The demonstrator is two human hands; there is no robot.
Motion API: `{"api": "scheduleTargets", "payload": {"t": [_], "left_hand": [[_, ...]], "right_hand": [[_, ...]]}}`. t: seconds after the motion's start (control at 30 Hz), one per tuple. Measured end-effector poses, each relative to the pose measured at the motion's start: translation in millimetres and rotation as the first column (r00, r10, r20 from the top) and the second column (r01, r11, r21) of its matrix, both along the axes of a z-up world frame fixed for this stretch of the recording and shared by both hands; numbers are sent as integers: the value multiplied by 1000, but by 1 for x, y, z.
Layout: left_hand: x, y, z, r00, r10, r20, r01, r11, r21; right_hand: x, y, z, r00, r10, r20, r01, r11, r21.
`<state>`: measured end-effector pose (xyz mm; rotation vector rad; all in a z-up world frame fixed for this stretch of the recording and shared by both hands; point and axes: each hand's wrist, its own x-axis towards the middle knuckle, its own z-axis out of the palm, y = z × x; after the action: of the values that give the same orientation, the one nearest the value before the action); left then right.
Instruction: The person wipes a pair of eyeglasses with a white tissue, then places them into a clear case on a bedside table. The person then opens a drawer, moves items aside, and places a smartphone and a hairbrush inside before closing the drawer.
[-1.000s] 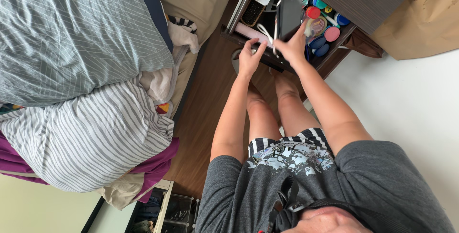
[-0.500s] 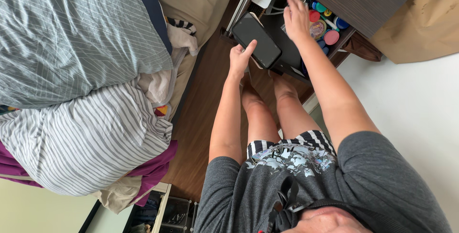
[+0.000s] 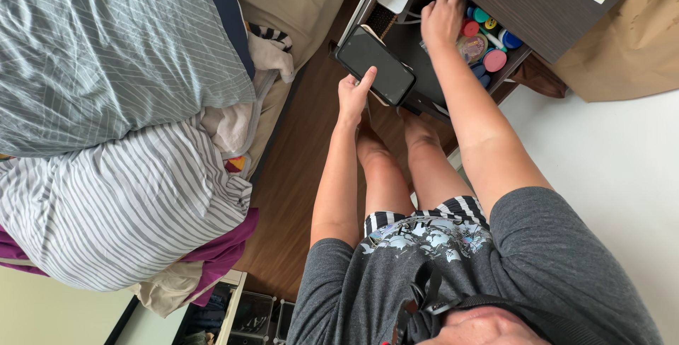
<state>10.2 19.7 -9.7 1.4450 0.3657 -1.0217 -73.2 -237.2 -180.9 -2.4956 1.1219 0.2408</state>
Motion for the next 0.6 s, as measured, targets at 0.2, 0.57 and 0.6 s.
{"api": "scheduleTargets", "payload": {"t": [0.2, 0.57, 0.6], "left_hand": [[6, 4, -4, 1000, 4, 12, -4, 1000, -5], [6, 11, -11, 1000, -8, 14, 8, 1000, 29], [6, 11, -12, 1000, -11, 13, 11, 999, 34]], "right_hand": [[8, -41, -15, 993, 47, -109, -39, 996, 75], [-51, 9, 53, 994, 91, 67, -87, 994, -71], [-57, 11, 58, 992, 117, 48, -112, 990, -82]]}}
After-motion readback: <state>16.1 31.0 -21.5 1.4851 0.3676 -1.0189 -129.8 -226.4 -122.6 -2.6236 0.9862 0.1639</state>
